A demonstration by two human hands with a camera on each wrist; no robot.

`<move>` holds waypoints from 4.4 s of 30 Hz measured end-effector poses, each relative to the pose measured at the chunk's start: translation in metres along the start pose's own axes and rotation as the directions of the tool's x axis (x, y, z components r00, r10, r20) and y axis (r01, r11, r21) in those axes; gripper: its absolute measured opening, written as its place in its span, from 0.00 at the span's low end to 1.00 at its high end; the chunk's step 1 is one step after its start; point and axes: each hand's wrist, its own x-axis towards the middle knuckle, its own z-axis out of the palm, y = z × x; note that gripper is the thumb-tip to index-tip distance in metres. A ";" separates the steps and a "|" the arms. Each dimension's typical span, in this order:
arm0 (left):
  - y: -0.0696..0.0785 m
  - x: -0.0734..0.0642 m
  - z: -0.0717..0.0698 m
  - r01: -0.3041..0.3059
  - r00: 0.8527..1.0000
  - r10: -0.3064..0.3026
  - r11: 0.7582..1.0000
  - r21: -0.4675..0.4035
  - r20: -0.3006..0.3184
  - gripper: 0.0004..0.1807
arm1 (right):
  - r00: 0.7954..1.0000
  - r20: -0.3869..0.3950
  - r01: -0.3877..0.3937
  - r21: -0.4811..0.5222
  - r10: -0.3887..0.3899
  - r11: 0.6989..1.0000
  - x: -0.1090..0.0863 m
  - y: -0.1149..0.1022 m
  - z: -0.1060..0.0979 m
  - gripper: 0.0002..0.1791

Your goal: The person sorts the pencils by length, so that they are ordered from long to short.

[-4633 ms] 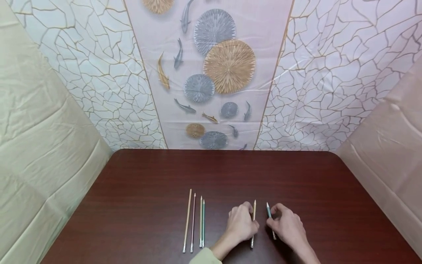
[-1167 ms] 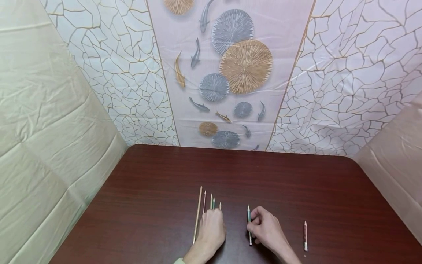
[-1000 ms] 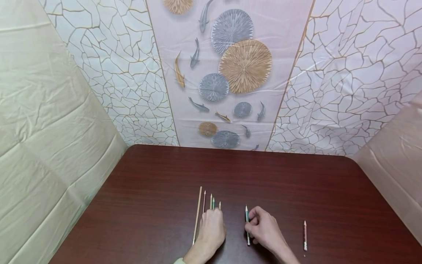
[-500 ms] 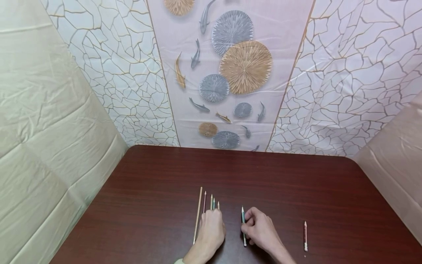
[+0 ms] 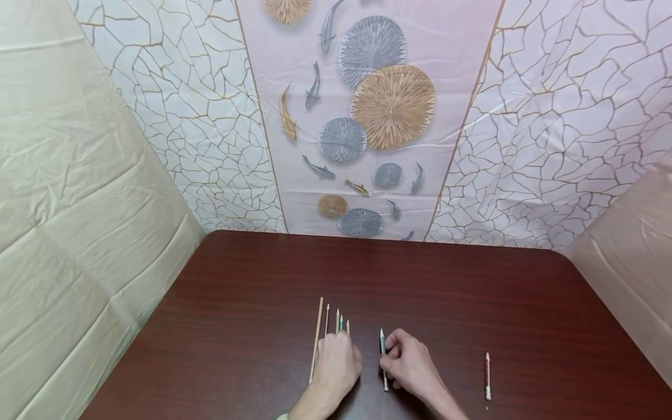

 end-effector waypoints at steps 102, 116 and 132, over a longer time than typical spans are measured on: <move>-0.024 0.003 -0.028 0.004 0.989 -0.027 0.988 -0.155 -0.146 0.16 | 0.997 -0.025 0.069 -0.073 -0.071 0.995 0.012 -0.017 0.039 0.04; -0.024 0.001 -0.027 -0.001 0.988 -0.023 0.989 -0.150 -0.153 0.16 | 0.996 -0.022 0.080 -0.044 -0.081 0.996 0.010 -0.014 0.035 0.04; -0.025 -0.001 -0.027 -0.024 0.990 0.001 0.988 -0.156 -0.144 0.16 | 0.969 -0.235 0.001 -0.305 -0.077 0.952 -0.009 -0.013 -0.020 0.08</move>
